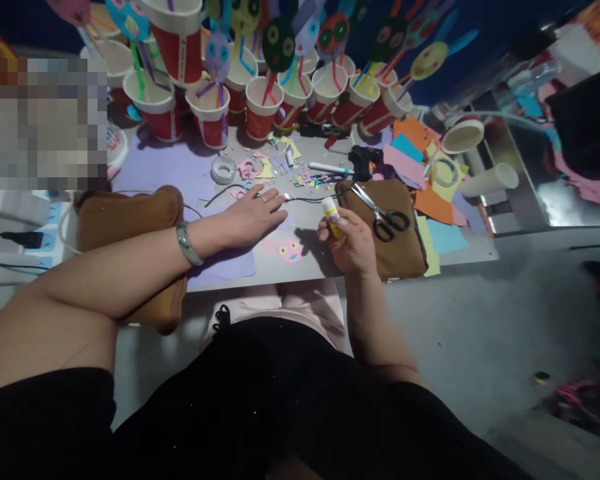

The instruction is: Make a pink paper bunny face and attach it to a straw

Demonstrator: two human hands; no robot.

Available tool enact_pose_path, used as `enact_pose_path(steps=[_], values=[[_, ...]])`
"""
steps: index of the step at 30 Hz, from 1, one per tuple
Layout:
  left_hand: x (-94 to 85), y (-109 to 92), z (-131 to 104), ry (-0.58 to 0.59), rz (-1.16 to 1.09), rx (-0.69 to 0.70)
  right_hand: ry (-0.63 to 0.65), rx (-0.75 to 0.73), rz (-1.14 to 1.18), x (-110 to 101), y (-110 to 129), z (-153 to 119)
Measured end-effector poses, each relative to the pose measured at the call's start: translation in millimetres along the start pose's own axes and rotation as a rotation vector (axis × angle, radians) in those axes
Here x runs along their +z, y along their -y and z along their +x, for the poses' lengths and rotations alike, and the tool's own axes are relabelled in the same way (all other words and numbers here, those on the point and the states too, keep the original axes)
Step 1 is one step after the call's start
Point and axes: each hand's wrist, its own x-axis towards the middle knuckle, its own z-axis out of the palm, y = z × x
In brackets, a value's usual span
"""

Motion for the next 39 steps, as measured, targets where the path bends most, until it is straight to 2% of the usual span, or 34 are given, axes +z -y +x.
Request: enact_pose_path(steps=[3, 5, 9, 11, 14, 17, 19, 22, 28, 33, 36, 39], values=[[-2.2, 4, 3, -0.063, -0.075, -0.036, -0.051, -0.054, 0.039, 1, 0, -2], [-4.5, 6, 5, -0.098, -0.120, -0.061, -0.042, -0.075, 0.025, -2, 1, -2], [-10.4, 8, 14, -0.114, -0.184, -0.140, 0.140, -0.042, -0.124, -7, 4, -3], [-15.1, 11, 21, -0.098, -0.209, -0.190, 0.175, -0.064, -0.209, -7, 1, -1], [-26.8, 18, 32, -0.043, -0.205, -0.261, 0.113, -0.165, -0.339, -7, -7, 10], [-40.2, 25, 39, 0.070, -0.164, -0.358, -0.038, -0.293, -0.545, -7, -11, 24], [-44.6, 27, 41, 0.093, -0.145, -0.424, -0.134, -0.352, -0.640, -8, -11, 32], [-39.8, 27, 38, 0.078, -0.170, -0.464, -0.178, -0.344, -0.636, -10, -11, 37], [-16.7, 26, 31, -0.005, -0.296, -0.410, -0.216, -0.273, -0.683, -11, -11, 35], [-12.8, 22, 34, -0.017, -0.378, -0.372, -0.212, -0.223, -0.804, -11, -14, 35], [-12.7, 23, 34, -0.009, -0.391, -0.365, -0.214, -0.285, -0.890, -12, -14, 25], [-13.0, 25, 32, -0.007, -0.396, -0.366, -0.333, -0.456, -0.966, -10, -11, 1]])
